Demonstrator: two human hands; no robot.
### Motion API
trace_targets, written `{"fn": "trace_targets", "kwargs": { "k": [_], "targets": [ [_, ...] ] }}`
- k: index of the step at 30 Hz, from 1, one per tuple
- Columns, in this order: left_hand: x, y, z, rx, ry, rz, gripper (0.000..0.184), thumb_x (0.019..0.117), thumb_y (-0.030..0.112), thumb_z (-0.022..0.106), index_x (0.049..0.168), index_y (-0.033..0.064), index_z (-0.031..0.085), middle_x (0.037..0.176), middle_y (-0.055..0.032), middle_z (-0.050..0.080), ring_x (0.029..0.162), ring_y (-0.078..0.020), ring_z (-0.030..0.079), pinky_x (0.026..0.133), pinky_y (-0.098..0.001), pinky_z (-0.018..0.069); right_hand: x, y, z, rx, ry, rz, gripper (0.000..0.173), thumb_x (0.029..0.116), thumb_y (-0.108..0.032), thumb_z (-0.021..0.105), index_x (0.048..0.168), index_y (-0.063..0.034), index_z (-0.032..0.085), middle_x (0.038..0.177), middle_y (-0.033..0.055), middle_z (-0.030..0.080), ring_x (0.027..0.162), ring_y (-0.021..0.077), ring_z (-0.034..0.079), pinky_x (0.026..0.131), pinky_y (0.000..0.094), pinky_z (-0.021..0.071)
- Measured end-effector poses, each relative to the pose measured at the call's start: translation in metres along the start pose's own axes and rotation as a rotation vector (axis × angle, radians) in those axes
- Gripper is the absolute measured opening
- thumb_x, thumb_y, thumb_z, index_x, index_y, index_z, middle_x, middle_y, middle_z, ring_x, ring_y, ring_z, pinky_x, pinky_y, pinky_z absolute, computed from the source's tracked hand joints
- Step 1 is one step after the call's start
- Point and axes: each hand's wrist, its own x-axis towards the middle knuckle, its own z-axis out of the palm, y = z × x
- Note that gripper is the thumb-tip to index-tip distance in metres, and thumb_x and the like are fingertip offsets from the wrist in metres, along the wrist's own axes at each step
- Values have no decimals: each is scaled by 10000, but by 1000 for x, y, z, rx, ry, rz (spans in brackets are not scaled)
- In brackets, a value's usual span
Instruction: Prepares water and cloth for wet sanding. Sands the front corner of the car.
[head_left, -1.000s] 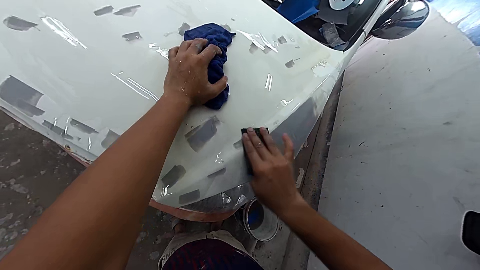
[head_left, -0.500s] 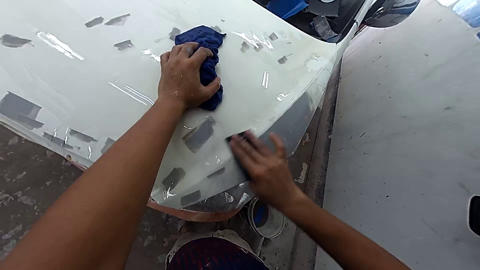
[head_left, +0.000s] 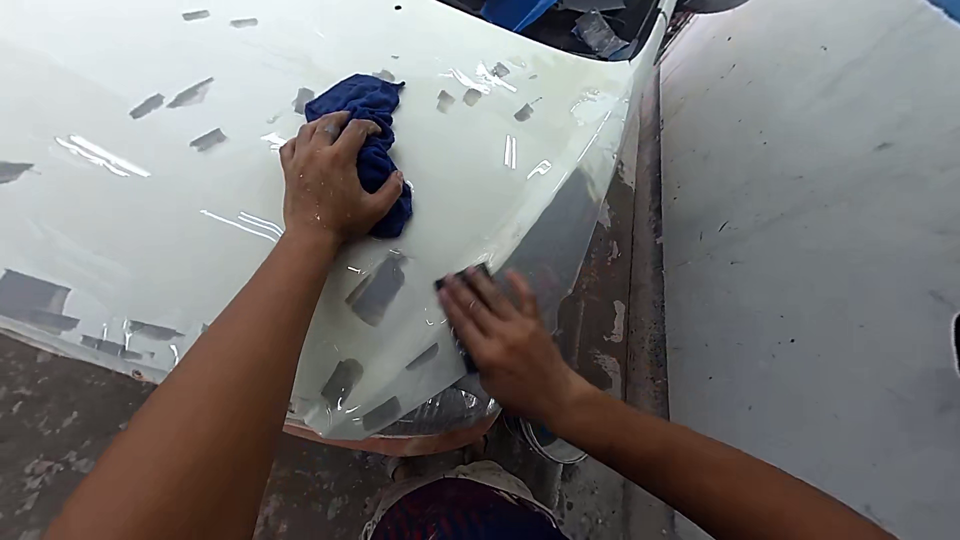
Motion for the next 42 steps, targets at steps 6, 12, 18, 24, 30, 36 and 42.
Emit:
{"fn": "trace_targets", "kwargs": {
  "k": [6, 12, 18, 24, 30, 36, 42],
  "targets": [
    [-2, 2, 0, -7, -22, -6, 710, 837, 693, 526, 1360, 221, 611, 1466, -131, 546, 1386, -358, 470, 1049, -641, 366, 7, 32, -3, -45, -12, 119, 628, 887, -69, 560, 1511, -121, 526, 1592, 46, 470, 1508, 289, 366, 1177, 693, 217],
    [1, 1, -2, -4, -16, -2, 707, 836, 698, 526, 1354, 225, 614, 1465, -127, 546, 1381, -359, 474, 1039, -647, 370, 3, 21, -1, -9, 10, 12, 547, 941, -80, 533, 1474, -193, 579, 1562, -18, 510, 1492, 246, 400, 1183, 652, 256],
    [0, 2, -1, -3, -11, -10, 710, 829, 693, 530, 1356, 224, 609, 1461, -126, 549, 1376, -353, 477, 1042, -632, 370, 1, -4, -5, -14, -29, 21, 555, 937, -81, 550, 1491, -116, 552, 1590, 66, 471, 1508, 309, 361, 1193, 650, 247],
    [-3, 0, 0, -13, -21, -14, 694, 827, 684, 538, 1354, 239, 609, 1463, -111, 549, 1377, -344, 474, 1040, -628, 363, 8, 35, -6, -85, -52, 136, 664, 869, -87, 554, 1530, -118, 498, 1614, 69, 435, 1518, 323, 340, 1159, 719, 207],
    [2, -1, 0, -16, -15, 1, 705, 830, 690, 529, 1357, 228, 611, 1459, -123, 553, 1372, -359, 480, 1022, -644, 372, -12, 20, 1, 61, -23, -114, 597, 929, -121, 562, 1524, -123, 507, 1614, 36, 438, 1528, 219, 336, 1229, 603, 230],
    [1, 0, -2, -23, -22, 5, 700, 833, 683, 534, 1358, 226, 609, 1464, -125, 546, 1379, -361, 469, 1039, -643, 365, -15, -5, 6, 131, 17, -59, 671, 932, -416, 600, 1503, -71, 520, 1612, 101, 430, 1542, 280, 294, 1250, 587, 203],
    [-1, -1, 0, -11, -23, 1, 704, 835, 693, 525, 1361, 231, 606, 1468, -119, 543, 1376, -357, 474, 1035, -640, 366, -15, 24, 14, 80, 13, 0, 753, 990, -593, 458, 1584, -132, 410, 1655, 40, 368, 1557, 222, 265, 1256, 588, 159]
  ]
}}
